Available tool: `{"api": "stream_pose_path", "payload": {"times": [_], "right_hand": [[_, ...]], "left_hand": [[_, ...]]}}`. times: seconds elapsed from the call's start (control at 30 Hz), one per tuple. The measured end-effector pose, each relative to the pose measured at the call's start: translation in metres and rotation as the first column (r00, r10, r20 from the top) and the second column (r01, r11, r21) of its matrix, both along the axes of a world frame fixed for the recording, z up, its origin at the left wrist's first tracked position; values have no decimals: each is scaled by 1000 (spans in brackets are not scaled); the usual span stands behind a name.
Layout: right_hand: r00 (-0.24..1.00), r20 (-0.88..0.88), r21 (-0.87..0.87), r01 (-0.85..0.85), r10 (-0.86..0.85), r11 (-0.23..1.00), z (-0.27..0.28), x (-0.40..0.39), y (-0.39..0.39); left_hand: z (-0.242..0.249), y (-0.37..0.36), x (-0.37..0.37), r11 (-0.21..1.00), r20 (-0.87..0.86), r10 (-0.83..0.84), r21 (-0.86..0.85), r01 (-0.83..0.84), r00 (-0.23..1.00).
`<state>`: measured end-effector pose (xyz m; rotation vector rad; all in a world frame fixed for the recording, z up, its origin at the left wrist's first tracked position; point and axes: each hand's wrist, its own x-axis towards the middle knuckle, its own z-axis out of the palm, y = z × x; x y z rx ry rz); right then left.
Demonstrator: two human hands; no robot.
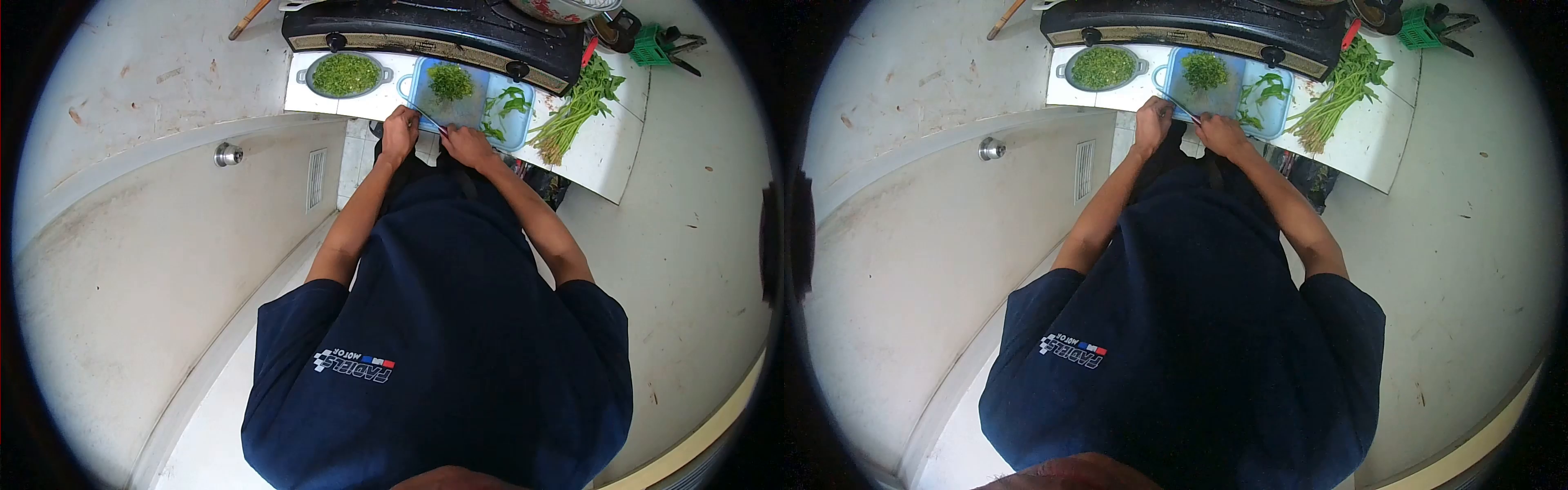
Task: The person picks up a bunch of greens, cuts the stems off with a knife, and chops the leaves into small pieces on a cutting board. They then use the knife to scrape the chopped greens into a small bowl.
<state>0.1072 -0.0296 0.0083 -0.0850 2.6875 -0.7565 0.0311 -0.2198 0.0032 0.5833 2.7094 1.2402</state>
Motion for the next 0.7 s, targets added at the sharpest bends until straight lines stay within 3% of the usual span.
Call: {"api": "stream_pose_path", "payload": {"times": [0.37,0.7], "right_hand": [[991,-132,15,-26,28,1000,-22,-3,-5],[998,-52,41,-31,33,999,-7,-2,3]], "left_hand": [[1,1,-1,998,-11,36,-44,-36,999],[-6,-2,0,999,-23,2,-33,-3,1000]]}}
